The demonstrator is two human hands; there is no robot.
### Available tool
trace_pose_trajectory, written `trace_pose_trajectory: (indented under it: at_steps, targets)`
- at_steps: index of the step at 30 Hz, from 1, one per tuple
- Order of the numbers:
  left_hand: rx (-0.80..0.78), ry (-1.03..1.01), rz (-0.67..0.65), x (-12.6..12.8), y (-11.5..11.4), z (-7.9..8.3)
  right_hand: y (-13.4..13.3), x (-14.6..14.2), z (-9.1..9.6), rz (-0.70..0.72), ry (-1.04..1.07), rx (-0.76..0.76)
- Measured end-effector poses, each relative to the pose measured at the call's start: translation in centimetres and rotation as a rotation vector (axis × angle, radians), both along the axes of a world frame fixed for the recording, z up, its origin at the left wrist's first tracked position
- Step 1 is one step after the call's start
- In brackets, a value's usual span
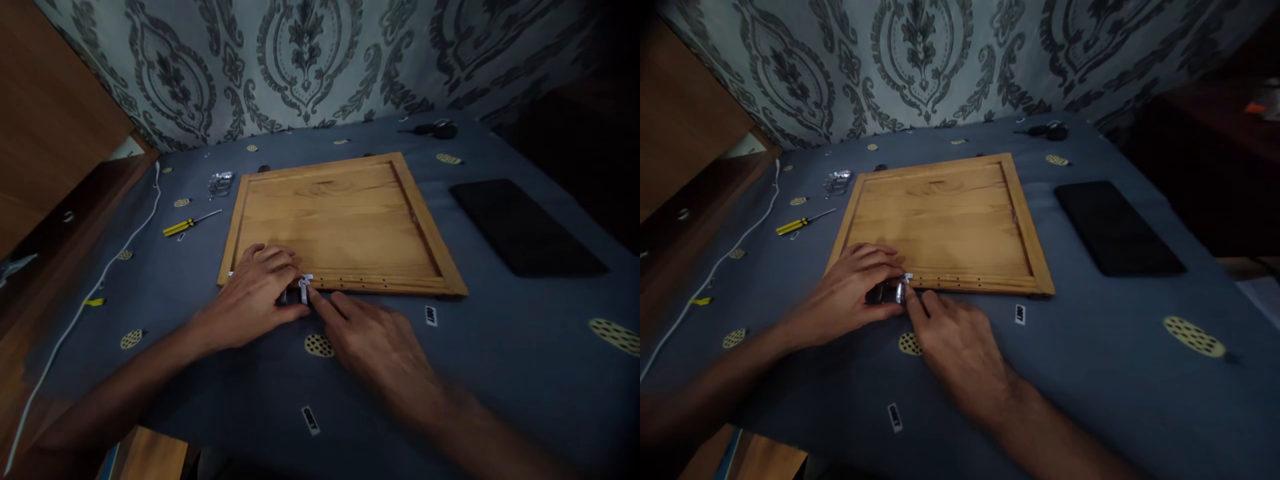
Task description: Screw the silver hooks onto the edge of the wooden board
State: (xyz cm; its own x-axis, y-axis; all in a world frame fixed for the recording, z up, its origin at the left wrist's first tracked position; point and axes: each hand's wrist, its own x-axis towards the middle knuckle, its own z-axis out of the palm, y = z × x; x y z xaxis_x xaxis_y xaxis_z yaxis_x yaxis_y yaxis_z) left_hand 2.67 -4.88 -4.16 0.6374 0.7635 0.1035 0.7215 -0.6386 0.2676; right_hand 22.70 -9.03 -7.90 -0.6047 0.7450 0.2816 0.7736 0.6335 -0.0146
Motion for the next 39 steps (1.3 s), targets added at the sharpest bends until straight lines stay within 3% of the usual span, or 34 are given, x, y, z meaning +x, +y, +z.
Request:
trace_pose_trajectory:
  at_steps: [18,39]
  targets:
    - [-0.024,-0.005,0.0,-0.2,-0.1,-0.1,0.5,0.7,-1.3,0.015,0.285,-0.026]
    - [0.026,-0.035,-0.011,-0.4,0.0,-0.7,0.2,0.7,-1.1,0.008,0.157,0.003]
